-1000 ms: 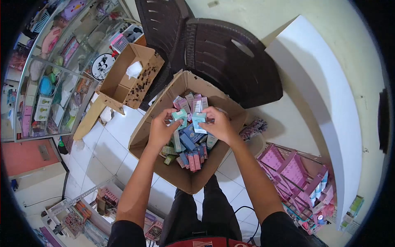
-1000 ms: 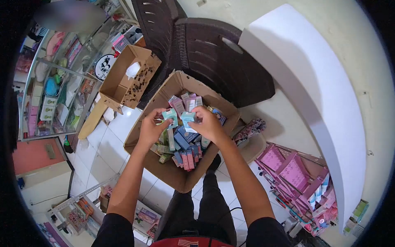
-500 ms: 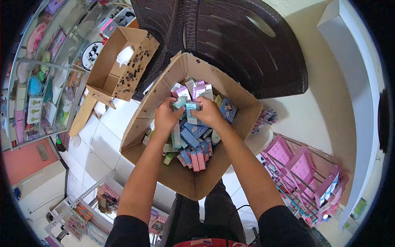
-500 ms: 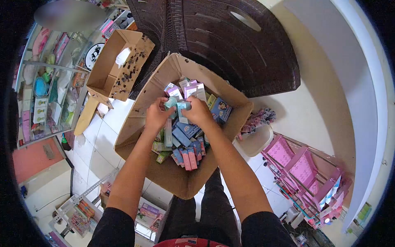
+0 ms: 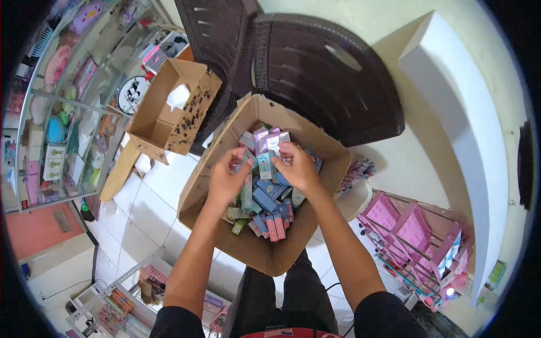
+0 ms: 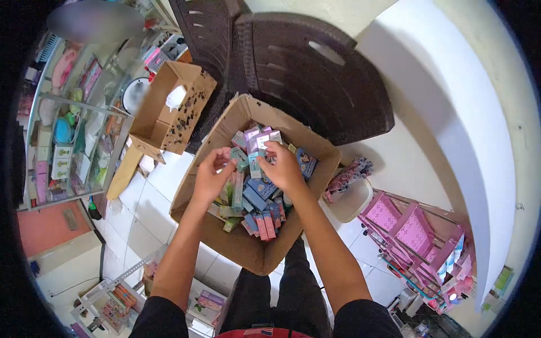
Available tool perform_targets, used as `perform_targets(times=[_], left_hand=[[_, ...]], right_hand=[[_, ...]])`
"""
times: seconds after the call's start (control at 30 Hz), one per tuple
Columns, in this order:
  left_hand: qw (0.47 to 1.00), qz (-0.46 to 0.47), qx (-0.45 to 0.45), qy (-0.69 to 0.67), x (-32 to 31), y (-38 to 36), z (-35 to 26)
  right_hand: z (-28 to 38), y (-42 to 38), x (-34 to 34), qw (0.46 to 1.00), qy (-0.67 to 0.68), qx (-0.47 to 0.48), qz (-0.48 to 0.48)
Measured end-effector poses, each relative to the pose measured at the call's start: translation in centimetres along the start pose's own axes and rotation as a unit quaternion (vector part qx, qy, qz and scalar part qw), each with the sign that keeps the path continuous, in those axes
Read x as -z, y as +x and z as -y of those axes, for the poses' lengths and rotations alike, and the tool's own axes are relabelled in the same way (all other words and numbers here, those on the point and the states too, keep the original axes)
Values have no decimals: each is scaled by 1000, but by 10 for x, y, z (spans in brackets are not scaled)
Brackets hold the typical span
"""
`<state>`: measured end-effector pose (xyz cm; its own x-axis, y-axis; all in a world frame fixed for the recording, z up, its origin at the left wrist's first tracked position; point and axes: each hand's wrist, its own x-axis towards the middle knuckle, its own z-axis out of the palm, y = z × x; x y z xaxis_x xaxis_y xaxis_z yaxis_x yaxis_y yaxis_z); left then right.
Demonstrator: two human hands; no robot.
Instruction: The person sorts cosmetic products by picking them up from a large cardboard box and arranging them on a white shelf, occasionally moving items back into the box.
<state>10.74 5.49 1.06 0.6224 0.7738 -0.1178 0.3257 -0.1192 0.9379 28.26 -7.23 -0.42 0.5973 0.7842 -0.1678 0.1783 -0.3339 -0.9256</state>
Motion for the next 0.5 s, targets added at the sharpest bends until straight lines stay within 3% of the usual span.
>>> perform_targets(times=[0.1,0.5], left_hand=[[995,26,38,-91,21,-15,-59],[982,36,-85,-166,94,-87,-250]], right_hand=[[51,-18,20,1000,15,-14,-1],[251,-126,98,980,114,118,-109]])
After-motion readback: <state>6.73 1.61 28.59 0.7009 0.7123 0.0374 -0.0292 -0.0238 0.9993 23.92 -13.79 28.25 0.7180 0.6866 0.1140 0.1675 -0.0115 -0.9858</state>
